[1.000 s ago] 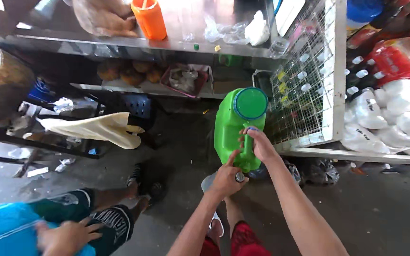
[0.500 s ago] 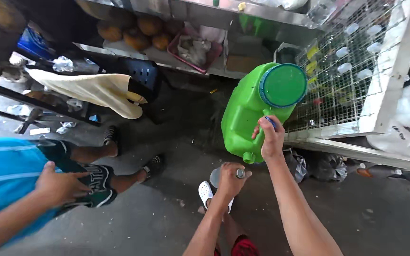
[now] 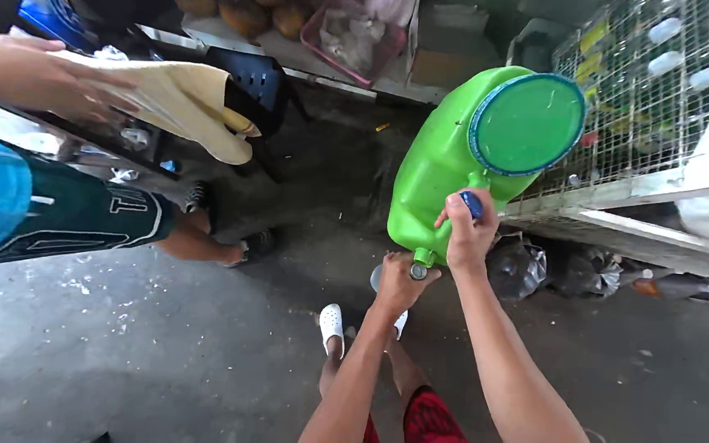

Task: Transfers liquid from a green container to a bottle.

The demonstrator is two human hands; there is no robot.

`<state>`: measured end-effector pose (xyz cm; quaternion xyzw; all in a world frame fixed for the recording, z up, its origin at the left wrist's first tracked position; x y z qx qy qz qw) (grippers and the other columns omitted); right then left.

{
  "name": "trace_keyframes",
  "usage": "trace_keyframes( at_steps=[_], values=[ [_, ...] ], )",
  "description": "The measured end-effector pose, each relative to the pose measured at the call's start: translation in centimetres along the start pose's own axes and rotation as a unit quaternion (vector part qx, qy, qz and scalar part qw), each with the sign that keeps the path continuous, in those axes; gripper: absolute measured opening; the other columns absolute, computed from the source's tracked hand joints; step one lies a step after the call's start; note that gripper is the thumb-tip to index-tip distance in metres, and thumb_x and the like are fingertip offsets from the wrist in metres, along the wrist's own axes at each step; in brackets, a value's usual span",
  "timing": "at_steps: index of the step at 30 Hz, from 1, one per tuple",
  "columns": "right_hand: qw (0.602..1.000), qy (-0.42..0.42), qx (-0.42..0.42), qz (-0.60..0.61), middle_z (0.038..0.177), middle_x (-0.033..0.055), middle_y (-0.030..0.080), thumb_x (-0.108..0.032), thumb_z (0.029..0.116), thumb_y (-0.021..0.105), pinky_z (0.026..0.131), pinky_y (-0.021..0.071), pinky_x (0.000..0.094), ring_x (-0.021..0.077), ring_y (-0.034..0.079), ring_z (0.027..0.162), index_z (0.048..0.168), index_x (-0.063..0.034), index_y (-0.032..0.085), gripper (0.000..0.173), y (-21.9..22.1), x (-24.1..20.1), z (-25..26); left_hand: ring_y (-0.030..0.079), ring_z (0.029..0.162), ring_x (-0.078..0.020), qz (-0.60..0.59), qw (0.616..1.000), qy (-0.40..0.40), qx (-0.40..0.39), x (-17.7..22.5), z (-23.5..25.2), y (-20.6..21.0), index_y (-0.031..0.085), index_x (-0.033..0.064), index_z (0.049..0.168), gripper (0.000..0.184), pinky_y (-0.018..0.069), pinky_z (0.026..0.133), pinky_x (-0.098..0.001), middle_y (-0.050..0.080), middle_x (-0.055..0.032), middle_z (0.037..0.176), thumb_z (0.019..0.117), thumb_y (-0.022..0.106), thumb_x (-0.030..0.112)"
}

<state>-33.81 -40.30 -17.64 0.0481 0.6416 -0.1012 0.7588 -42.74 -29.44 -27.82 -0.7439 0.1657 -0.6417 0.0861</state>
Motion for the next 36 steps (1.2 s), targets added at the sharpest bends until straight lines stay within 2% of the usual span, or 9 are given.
trace_keyframes(
  at_steps=[3,8,12,16,23,30,32,34,36],
  values=[
    [0.999,-0.019,0.008,-0.029,0.085,-0.0057,0.063,-0.037,0.0931,0.068,0.06,0.0577,0.028,0.0082,0.063,0.068,0.098,-0.0189,0.067,0.019,0.3,0.2,-1.4,0.071,0.101,-0.0203,0.014,1.0,0.013,-0.013,-1.0,-0.5,-0.4,0.077,0.0056,0.102,0.035,0.0425,0.111,-0.0482,0.077,-0.0069,0.099,0.0864,0.08,0.037],
    [0.998,-0.024,-0.004,-0.053,0.08,-0.0056,0.063,-0.039,0.098,0.063,0.056,0.0593,0.0291,0.0088,0.063,0.061,0.104,-0.0158,0.061,0.024,0.6,0.1,-1.3,0.069,0.11,-0.0234,0.04,0.994,-0.009,-0.101,-2.2,-0.2,-0.9,0.074,0.0047,0.115,0.044,0.0366,0.115,-0.0495,0.076,-0.0094,0.11,0.0909,0.075,0.041],
    [0.998,-0.049,0.011,-0.045,0.078,-0.0065,0.063,-0.037,0.098,0.064,0.055,0.0589,0.0289,0.0093,0.063,0.059,0.103,-0.0182,0.062,0.019,0.9,0.1,-2.3,0.069,0.108,-0.0228,0.045,0.99,0.019,-0.129,-2.8,0.4,-1.2,0.076,0.0064,0.108,0.041,0.0363,0.115,-0.0488,0.076,-0.0088,0.106,0.0912,0.074,0.044],
    [0.997,-0.052,0.02,-0.059,0.077,-0.0081,0.062,-0.032,0.0978,0.062,0.054,0.0595,0.0286,0.0088,0.063,0.058,0.101,-0.0194,0.06,0.014,1.3,0.2,-3.1,0.069,0.107,-0.024,0.064,0.987,0.043,-0.139,-3.5,0.2,-0.8,0.076,0.0055,0.108,0.041,0.0372,0.114,-0.0512,0.076,-0.0095,0.106,0.0924,0.073,0.043],
    [0.998,-0.038,0.011,-0.057,0.078,-0.0033,0.06,-0.033,0.1015,0.058,0.051,0.0585,0.0289,0.0114,0.061,0.056,0.104,-0.0169,0.058,0.016,1.1,0.2,-2.8,0.07,0.102,-0.0257,0.082,0.985,0.044,-0.149,-2.9,0.4,-0.5,0.075,0.0052,0.106,0.038,0.0396,0.11,-0.0513,0.075,-0.011,0.1,0.095,0.07,0.041],
    [0.998,-0.042,0.027,-0.05,0.078,-0.0072,0.06,-0.038,0.0985,0.063,0.052,0.0583,0.027,0.008,0.062,0.059,0.107,-0.0191,0.058,0.021,1.5,0.7,-4.5,0.067,0.115,-0.0266,0.089,0.975,-0.034,-0.202,-4.1,-0.7,-0.6,0.072,0.007,0.12,0.045,0.0276,0.12,-0.0566,0.074,-0.0122,0.113,0.0972,0.067,0.045],
    [0.997,-0.042,0.028,-0.055,0.079,-0.0072,0.061,-0.037,0.0985,0.063,0.053,0.0583,0.0265,0.008,0.063,0.06,0.108,-0.0191,0.058,0.021,1.5,0.9,-5.1,0.067,0.115,-0.0281,0.086,0.972,-0.042,-0.216,-4.4,-1.1,-0.4,0.071,0.0056,0.12,0.046,0.0324,0.118,-0.0553,0.073,-0.0137,0.113,0.0981,0.065,0.045],
    [0.997,-0.045,0.027,-0.063,0.081,-0.0065,0.061,-0.039,0.0989,0.063,0.053,0.0585,0.0268,0.0084,0.063,0.061,0.108,-0.0186,0.058,0.022,1.6,1.1,-5.6,0.068,0.108,-0.0298,0.077,0.973,-0.035,-0.214,-4.7,-1.4,-0.3,0.072,0.0039,0.114,0.045,0.0451,0.107,-0.0541,0.073,-0.015,0.107,0.0968,0.067,0.045],
    [0.996,-0.054,0.023,-0.067,0.082,-0.0061,0.061,-0.041,0.099,0.063,0.053,0.0585,0.0275,0.0088,0.063,0.061,0.109,-0.0183,0.058,0.025,1.8,1.1,-5.9,0.069,0.107,-0.0302,0.063,0.974,-0.031,-0.214,-5.0,-1.6,-0.2,0.072,0.0035,0.112,0.043,0.0472,0.104,-0.0548,0.073,-0.0153,0.106,0.0958,0.069,0.043]
  ],
)
Point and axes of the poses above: each hand's wrist, its own z-axis towards the middle knuckle, its own y-axis out of the palm, x = y × z, the point moved 8 cm from there along z, towards the middle knuckle
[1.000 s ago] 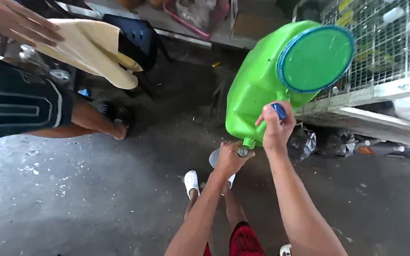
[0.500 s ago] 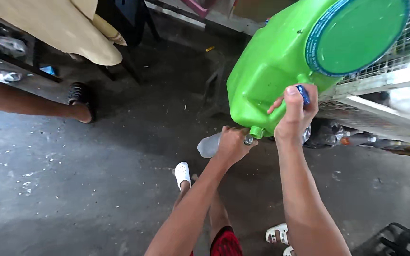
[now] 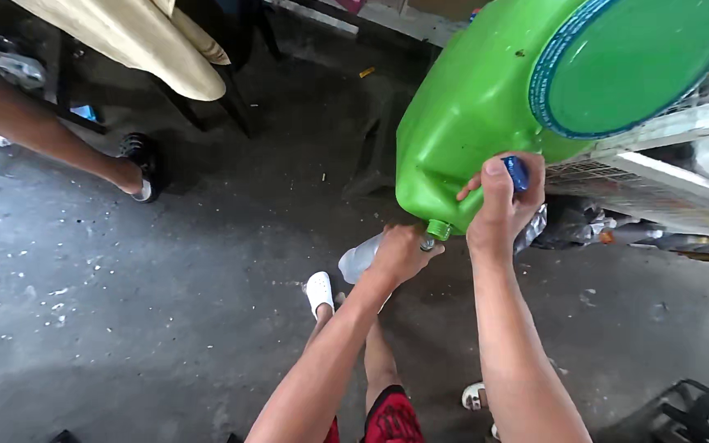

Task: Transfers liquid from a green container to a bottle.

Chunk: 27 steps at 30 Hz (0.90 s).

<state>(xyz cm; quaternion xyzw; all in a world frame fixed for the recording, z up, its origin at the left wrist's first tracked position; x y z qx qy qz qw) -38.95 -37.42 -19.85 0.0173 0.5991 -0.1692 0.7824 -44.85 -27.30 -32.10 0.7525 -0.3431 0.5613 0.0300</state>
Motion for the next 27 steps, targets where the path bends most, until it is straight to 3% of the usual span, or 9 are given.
trace_keyframes(
  at_steps=[9,14,17,20,27],
  values=[
    [0.999,-0.048,-0.01,-0.009,0.084,-0.003,0.06,-0.034,0.0982,0.063,0.055,0.0589,0.0304,0.0112,0.063,0.064,0.106,-0.0153,0.059,0.02,0.6,0.1,-1.9,0.071,0.098,-0.0254,0.001,1.0,0.022,0.022,-1.4,-0.5,0.4,0.074,0.0054,0.105,0.038,0.0481,0.102,-0.0524,0.075,-0.0108,0.097,0.0934,0.073,0.041],
    [0.997,-0.067,-0.036,0.008,0.082,-0.0041,0.059,-0.028,0.0993,0.063,0.055,0.0589,0.0261,0.0085,0.063,0.062,0.103,-0.0151,0.054,0.016,1.8,-1.4,-2.8,0.071,0.095,-0.0261,0.014,0.999,0.029,0.026,-1.9,-0.9,0.6,0.074,0.0044,0.102,0.036,0.0482,0.101,-0.0529,0.074,-0.0113,0.093,0.0936,0.073,0.04],
    [0.998,-0.061,-0.019,0.0,0.084,-0.0033,0.06,-0.031,0.0984,0.063,0.055,0.059,0.0283,0.0101,0.063,0.064,0.106,-0.015,0.057,0.019,1.2,-0.4,-3.0,0.071,0.094,-0.0255,0.012,0.996,0.059,0.062,-2.0,-1.1,0.5,0.075,0.0047,0.099,0.032,0.0522,0.093,-0.0526,0.074,-0.0101,0.097,0.0907,0.077,0.036],
    [0.998,-0.06,-0.009,-0.011,0.087,-0.0035,0.061,-0.034,0.0985,0.063,0.057,0.0595,0.0296,0.0102,0.064,0.067,0.108,-0.0158,0.057,0.021,0.9,0.3,-3.2,0.07,0.097,-0.026,0.011,0.994,0.079,0.077,-2.0,-1.1,0.5,0.074,0.0038,0.101,0.032,0.0515,0.095,-0.0534,0.073,-0.011,0.103,0.09,0.078,0.033],
    [0.998,-0.063,-0.009,-0.009,0.088,-0.0044,0.061,-0.033,0.0977,0.064,0.057,0.0596,0.0294,0.0098,0.064,0.067,0.109,-0.0159,0.057,0.022,1.1,0.4,-3.7,0.07,0.096,-0.0261,0.027,0.993,0.079,0.081,-2.4,-1.4,0.5,0.075,0.0064,0.099,0.029,0.0515,0.093,-0.0534,0.074,-0.0098,0.099,0.0907,0.077,0.034]
  ],
)
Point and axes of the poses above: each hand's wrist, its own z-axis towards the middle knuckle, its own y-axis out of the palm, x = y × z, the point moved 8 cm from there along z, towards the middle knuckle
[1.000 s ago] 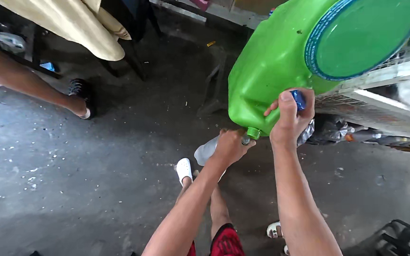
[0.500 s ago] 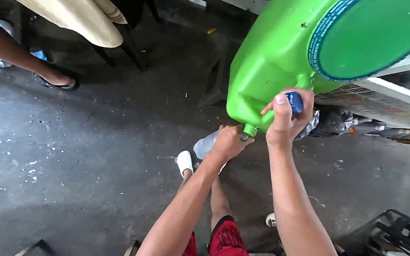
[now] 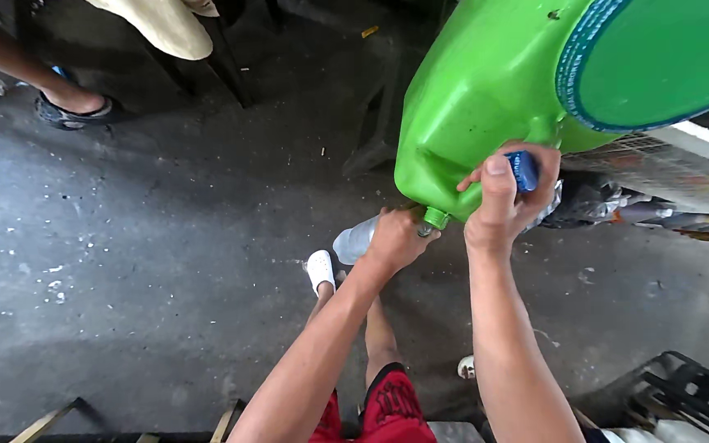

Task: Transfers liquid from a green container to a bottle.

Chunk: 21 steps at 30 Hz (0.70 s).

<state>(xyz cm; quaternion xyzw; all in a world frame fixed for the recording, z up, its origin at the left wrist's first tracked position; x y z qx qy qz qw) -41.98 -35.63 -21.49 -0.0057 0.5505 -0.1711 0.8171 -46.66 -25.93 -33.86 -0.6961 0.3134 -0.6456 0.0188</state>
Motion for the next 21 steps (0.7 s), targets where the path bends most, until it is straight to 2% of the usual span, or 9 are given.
trace_keyframes(
  at_steps=[2,5,8,16,21],
  values=[
    [1.0,-0.005,-0.005,-0.002,0.09,-0.0045,0.06,-0.033,0.0982,0.063,0.057,0.0595,0.0289,0.0093,0.064,0.069,0.109,-0.0163,0.057,0.021,0.2,-0.2,-0.1,0.07,0.099,-0.0267,0.0,1.0,-0.016,-0.017,-0.2,0.0,0.1,0.075,0.0062,0.104,0.032,0.0508,0.096,-0.0544,0.074,-0.0104,0.104,0.0909,0.077,0.036],
    [1.0,-0.015,-0.014,0.007,0.087,-0.0042,0.06,-0.029,0.0992,0.061,0.056,0.0598,0.028,0.0087,0.064,0.065,0.107,-0.0147,0.055,0.017,0.8,-1.0,-0.1,0.069,0.102,-0.028,-0.002,0.999,-0.031,-0.037,-0.4,0.0,0.3,0.074,0.0045,0.107,0.035,0.0499,0.097,-0.055,0.073,-0.0121,0.107,0.0913,0.077,0.036],
    [1.0,-0.012,-0.008,0.008,0.089,-0.0045,0.06,-0.033,0.0973,0.064,0.059,0.0605,0.0311,0.0104,0.064,0.07,0.108,-0.0171,0.057,0.02,0.2,0.0,-0.6,0.069,0.103,-0.0272,-0.002,0.998,-0.033,-0.048,-0.7,-0.1,0.4,0.074,0.0048,0.107,0.035,0.0499,0.098,-0.0538,0.073,-0.0115,0.108,0.092,0.076,0.036],
    [1.0,-0.02,0.001,0.009,0.094,-0.0061,0.06,-0.037,0.0956,0.066,0.059,0.0606,0.0295,0.0089,0.065,0.073,0.109,-0.0197,0.059,0.023,0.2,0.3,-1.6,0.069,0.105,-0.0278,-0.008,0.998,-0.034,-0.057,-1.2,-0.5,0.6,0.073,0.0032,0.108,0.034,0.048,0.102,-0.0535,0.073,-0.0129,0.109,0.0922,0.076,0.033],
    [1.0,-0.027,-0.008,0.004,0.094,-0.0048,0.059,-0.036,0.0962,0.066,0.06,0.0603,0.0299,0.0096,0.064,0.073,0.11,-0.0183,0.057,0.024,0.2,0.4,-2.0,0.069,0.1,-0.0284,0.001,0.999,-0.022,-0.04,-1.4,-0.7,0.7,0.074,0.004,0.104,0.032,0.0511,0.095,-0.054,0.073,-0.0123,0.105,0.0905,0.078,0.033]
  ],
)
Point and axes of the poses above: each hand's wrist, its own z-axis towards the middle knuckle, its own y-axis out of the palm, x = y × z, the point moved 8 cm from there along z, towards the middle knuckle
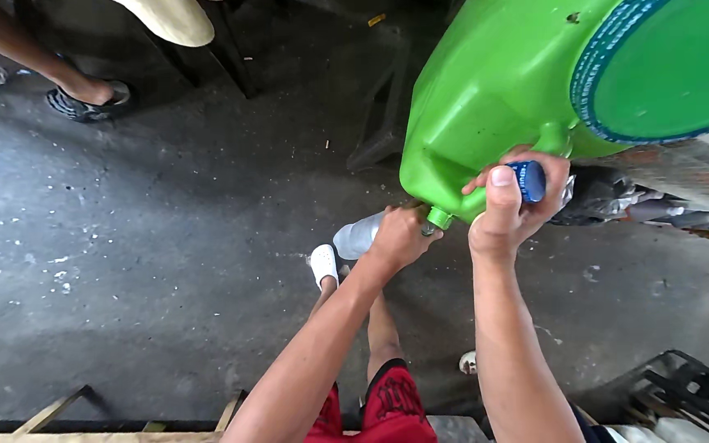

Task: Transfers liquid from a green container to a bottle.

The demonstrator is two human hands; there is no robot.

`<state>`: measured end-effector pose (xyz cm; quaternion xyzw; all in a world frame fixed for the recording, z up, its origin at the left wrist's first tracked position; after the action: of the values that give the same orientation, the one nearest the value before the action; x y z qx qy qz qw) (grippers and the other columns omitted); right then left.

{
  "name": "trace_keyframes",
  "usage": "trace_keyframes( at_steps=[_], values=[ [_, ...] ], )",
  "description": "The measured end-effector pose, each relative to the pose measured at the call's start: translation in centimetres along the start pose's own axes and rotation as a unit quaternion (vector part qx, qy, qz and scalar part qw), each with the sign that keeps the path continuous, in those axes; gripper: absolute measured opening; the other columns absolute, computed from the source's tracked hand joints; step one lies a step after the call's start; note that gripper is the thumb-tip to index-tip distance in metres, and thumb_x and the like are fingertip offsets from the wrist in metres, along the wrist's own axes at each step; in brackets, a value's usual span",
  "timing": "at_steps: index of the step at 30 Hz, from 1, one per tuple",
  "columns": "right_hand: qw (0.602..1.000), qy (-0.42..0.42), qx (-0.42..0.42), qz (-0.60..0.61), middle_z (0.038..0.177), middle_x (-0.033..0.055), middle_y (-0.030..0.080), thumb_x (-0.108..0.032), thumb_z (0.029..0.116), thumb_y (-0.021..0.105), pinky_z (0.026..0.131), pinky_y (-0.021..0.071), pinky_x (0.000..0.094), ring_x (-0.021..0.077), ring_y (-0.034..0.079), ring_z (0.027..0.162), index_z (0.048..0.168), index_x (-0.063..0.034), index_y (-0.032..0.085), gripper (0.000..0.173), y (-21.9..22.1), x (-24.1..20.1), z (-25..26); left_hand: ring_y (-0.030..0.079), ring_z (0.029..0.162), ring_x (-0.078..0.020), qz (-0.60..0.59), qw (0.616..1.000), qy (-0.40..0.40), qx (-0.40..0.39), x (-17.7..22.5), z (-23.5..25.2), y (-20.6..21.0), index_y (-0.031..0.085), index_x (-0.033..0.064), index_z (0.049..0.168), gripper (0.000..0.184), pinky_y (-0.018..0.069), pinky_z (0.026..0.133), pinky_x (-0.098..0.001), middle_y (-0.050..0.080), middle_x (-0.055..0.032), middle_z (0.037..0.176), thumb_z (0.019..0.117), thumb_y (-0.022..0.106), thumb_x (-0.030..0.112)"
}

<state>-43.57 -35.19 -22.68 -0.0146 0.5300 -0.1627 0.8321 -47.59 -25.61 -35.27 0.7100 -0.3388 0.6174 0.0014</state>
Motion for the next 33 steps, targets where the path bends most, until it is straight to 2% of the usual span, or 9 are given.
trace_keyframes(
  at_steps=[7,14,20,27,33],
  values=[
    [1.0,-0.006,-0.006,0.008,0.097,-0.005,0.06,-0.036,0.0965,0.065,0.06,0.0606,0.0301,0.0095,0.065,0.074,0.11,-0.0187,0.058,0.023,0.2,0.2,-0.6,0.07,0.101,-0.0275,0.0,1.0,0.005,0.006,-0.5,-0.2,0.2,0.074,0.0046,0.107,0.033,0.051,0.097,-0.0536,0.073,-0.0119,0.106,0.0895,0.079,0.032],
    [0.998,0.0,-0.004,0.06,0.097,-0.0072,0.062,-0.043,0.0966,0.065,0.057,0.0598,0.0283,0.0085,0.064,0.07,0.112,-0.0227,0.061,0.026,0.2,0.3,-0.8,0.068,0.104,-0.028,-0.006,0.999,-0.034,-0.03,-1.0,-0.3,0.6,0.073,0.0044,0.107,0.034,0.0483,0.101,-0.0534,0.072,-0.0124,0.108,0.0917,0.076,0.034],
    [0.997,-0.005,-0.01,0.081,0.101,-0.0062,0.063,-0.045,0.0967,0.065,0.059,0.0602,0.0287,0.0093,0.065,0.071,0.112,-0.0229,0.061,0.028,0.2,0.4,-1.2,0.069,0.104,-0.0276,-0.002,0.999,-0.023,-0.029,-1.2,-0.5,0.9,0.073,0.0042,0.107,0.032,0.0475,0.102,-0.053,0.073,-0.0124,0.106,0.0925,0.076,0.033],
    [0.996,-0.011,-0.014,0.087,0.102,-0.0057,0.062,-0.045,0.0973,0.064,0.06,0.06,0.0284,0.0095,0.065,0.072,0.113,-0.0223,0.061,0.027,0.0,0.6,-1.8,0.068,0.106,-0.0273,0.001,1.0,-0.011,-0.017,-1.4,-0.6,1.7,0.074,0.0056,0.109,0.032,0.0489,0.1,-0.0541,0.072,-0.0113,0.111,0.0917,0.077,0.032],
    [0.997,-0.016,-0.006,0.08,0.101,-0.0061,0.062,-0.044,0.0973,0.065,0.06,0.0606,0.0284,0.0091,0.065,0.072,0.113,-0.0219,0.061,0.027,-0.1,0.6,-1.9,0.069,0.103,-0.0261,-0.007,1.0,0.005,0.003,-1.3,-0.7,1.7,0.073,0.0049,0.11,0.032,0.0501,0.098,-0.0538,0.073,-0.0109,0.109,0.091,0.077,0.031]
  ],
)
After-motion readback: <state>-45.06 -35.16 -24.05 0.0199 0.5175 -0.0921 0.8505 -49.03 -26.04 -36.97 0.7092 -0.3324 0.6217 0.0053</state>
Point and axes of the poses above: each hand's wrist, its own z-axis towards the middle knuckle, its own y-axis out of the palm, x = y × z, the point moved 8 cm from there along z, towards the middle knuckle
